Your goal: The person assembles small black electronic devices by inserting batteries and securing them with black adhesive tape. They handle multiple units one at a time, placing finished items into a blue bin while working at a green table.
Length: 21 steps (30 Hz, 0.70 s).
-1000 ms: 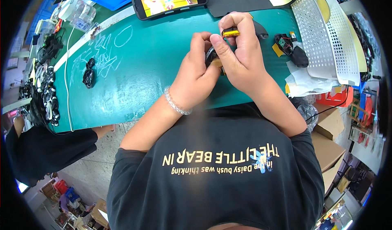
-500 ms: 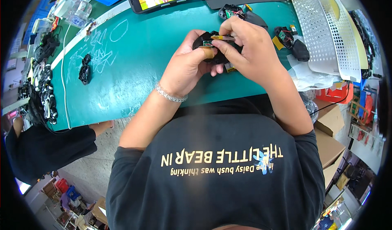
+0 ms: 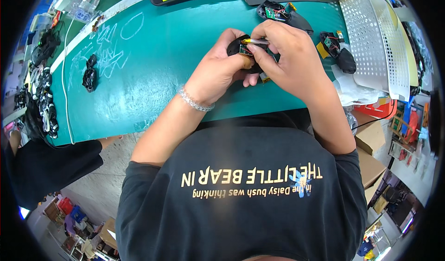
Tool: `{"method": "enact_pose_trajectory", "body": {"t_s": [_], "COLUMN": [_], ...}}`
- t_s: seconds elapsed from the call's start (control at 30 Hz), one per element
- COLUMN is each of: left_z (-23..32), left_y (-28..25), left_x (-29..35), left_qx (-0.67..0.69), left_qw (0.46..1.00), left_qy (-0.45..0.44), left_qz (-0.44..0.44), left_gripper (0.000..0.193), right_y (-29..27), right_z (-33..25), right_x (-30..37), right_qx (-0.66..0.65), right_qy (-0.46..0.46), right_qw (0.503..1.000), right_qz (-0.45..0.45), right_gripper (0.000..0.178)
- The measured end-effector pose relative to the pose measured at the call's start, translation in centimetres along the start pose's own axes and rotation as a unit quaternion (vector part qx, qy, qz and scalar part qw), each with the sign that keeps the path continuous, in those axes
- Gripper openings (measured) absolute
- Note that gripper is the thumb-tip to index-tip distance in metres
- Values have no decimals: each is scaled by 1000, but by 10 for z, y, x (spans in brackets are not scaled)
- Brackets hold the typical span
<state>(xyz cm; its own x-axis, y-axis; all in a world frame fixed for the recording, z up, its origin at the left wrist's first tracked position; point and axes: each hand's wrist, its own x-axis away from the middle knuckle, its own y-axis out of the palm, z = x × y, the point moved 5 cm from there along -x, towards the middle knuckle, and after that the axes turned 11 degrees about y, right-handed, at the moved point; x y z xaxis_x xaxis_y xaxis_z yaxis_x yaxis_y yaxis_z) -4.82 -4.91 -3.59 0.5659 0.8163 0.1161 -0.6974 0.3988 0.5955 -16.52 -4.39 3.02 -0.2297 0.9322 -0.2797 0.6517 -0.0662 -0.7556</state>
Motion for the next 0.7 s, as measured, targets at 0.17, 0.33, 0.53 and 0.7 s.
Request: {"method": "enact_pose_trajectory", "body": {"t_s": [0.17,0.33,0.53,0.7], "left_z": [-1,0,-1,-4], "left_y": [-3,-5,-3,-4], "left_x": [-1,-2,-2,2], "left_qx": [-7,4,15,35], "left_qw": [1000,1000,1000,998], "left_qy": [7,-2,-5,-11], "left_qz": [2,-3,-27,-53], "left_gripper": [29,30,30,29], "right_y": [2,-3,-1,10], "right_z": [0,0,7,19], "right_x": [-3,-5,-4,2], "right_qx": [2,-34,-89,-232], "right_qy": [-3,17,46,115], "right_qw": [1000,997,988,953], "right_qz": [-26,-70,-118,-157], "right_gripper": [15,13,10,8]}}
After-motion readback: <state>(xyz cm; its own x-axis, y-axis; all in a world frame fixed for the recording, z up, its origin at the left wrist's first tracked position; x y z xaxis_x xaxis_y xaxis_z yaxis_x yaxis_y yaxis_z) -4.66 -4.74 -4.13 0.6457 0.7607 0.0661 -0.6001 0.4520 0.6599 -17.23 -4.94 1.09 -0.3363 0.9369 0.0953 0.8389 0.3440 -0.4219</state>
